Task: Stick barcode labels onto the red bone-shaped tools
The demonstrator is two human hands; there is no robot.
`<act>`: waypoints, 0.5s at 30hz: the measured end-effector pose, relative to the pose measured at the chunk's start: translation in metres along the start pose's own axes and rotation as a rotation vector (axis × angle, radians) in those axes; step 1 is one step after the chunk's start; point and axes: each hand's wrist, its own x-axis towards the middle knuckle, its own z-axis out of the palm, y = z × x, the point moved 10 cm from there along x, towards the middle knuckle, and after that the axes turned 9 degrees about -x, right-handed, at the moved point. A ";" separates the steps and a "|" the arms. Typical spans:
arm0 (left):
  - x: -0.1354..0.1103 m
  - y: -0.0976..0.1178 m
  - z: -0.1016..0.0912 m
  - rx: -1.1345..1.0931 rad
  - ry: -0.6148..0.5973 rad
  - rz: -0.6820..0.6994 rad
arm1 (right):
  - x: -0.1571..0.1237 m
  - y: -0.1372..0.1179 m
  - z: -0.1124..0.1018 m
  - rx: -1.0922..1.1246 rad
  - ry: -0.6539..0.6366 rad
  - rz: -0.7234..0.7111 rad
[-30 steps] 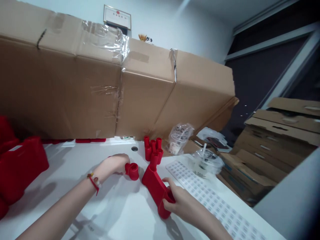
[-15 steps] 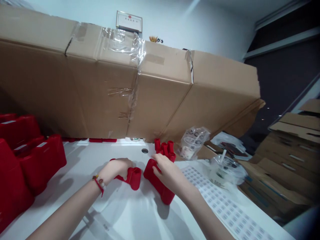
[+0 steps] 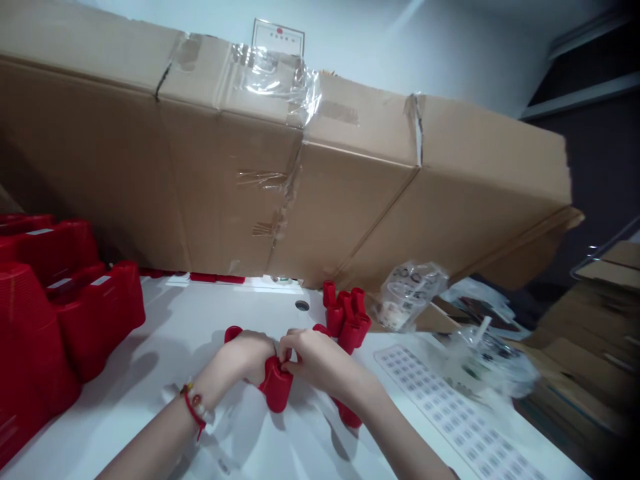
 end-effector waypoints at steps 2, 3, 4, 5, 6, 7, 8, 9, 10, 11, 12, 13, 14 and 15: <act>0.003 0.000 0.003 0.036 -0.010 -0.022 | 0.002 -0.003 -0.001 -0.021 0.013 0.013; 0.005 0.000 0.004 0.050 -0.008 -0.032 | 0.003 -0.004 -0.001 -0.029 0.021 0.015; 0.007 0.000 0.004 0.061 -0.002 -0.042 | 0.004 -0.005 -0.001 -0.033 0.029 0.012; 0.008 0.001 0.004 0.069 0.010 -0.048 | 0.005 -0.007 -0.001 -0.034 0.035 0.005; 0.010 0.001 0.003 0.075 0.024 -0.050 | 0.005 -0.008 -0.001 -0.030 0.038 -0.005; 0.011 0.001 0.002 0.077 0.038 -0.052 | 0.005 -0.009 0.000 -0.022 0.038 -0.018; 0.011 0.001 0.001 0.075 0.048 -0.054 | 0.005 -0.009 0.001 -0.010 0.035 -0.032; 0.011 0.001 0.000 0.071 0.052 -0.059 | 0.004 -0.010 0.001 0.004 0.032 -0.046; 0.011 0.001 0.000 0.065 0.054 -0.065 | 0.004 -0.010 0.002 0.023 0.028 -0.060; 0.010 0.001 -0.001 0.059 0.056 -0.073 | 0.003 -0.010 0.001 0.047 0.025 -0.074; 0.009 0.001 -0.002 0.052 0.059 -0.079 | 0.002 -0.011 0.001 0.078 0.020 -0.091; 0.008 0.002 -0.003 0.045 0.063 -0.081 | 0.001 -0.012 0.000 0.118 0.010 -0.114; 0.006 0.003 -0.003 0.039 0.064 -0.079 | -0.001 -0.013 0.000 0.167 -0.006 -0.141; 0.005 0.003 -0.003 0.032 0.063 -0.072 | -0.003 -0.015 -0.001 0.222 -0.027 -0.172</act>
